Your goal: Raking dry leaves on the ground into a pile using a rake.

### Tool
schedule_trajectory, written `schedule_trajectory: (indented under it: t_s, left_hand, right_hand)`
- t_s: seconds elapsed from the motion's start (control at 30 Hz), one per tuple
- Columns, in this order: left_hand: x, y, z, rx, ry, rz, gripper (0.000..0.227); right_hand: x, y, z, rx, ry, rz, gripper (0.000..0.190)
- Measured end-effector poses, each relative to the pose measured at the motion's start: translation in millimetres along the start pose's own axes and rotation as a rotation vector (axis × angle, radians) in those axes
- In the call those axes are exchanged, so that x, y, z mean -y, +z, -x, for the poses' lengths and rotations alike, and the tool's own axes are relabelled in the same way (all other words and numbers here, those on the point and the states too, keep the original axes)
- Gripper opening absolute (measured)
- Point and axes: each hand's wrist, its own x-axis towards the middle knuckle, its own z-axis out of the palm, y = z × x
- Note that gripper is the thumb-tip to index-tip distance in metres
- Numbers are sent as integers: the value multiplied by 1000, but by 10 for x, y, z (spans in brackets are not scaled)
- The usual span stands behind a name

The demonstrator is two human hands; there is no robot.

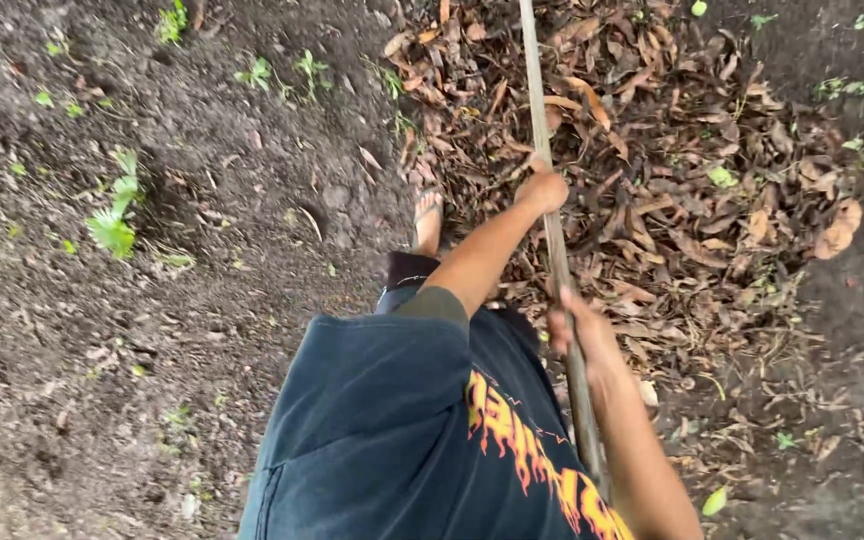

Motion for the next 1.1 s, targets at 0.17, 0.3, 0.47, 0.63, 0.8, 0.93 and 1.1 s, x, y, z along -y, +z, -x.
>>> schedule_trajectory:
  t_s: [0.17,0.3,0.47,0.63,0.8,0.93,1.1]
  left_hand:
    - [-229,660,126,57,-248,255,78]
    - [-307,1291,193,-4,-70,134,43]
    - [-524,1979,851,-342,-199,628,49]
    - [-618,2280,1381,-443,-302,1089,40]
    - [-332,1946,1516,-558,-369,1036,47]
    - [-48,1282,1368,-603,-413,952,47]
    - [446,550,962,-726,-304,948,44]
  right_hand:
    - [-780,-1024,734,-86,45,14,27]
    - [-1438,-2087,1308,-208,58,422,35]
    - [-2381,-3578,1952,-83,-87,580,55]
    - [-2692,-4139,1973,-42,-85,558,65]
    - [-2346,-3442,1322,102,-246,673,66]
    - [-1571,-2451,548,85,-327,1028,61]
    - [-199,-206,-238,106,-216,948,24]
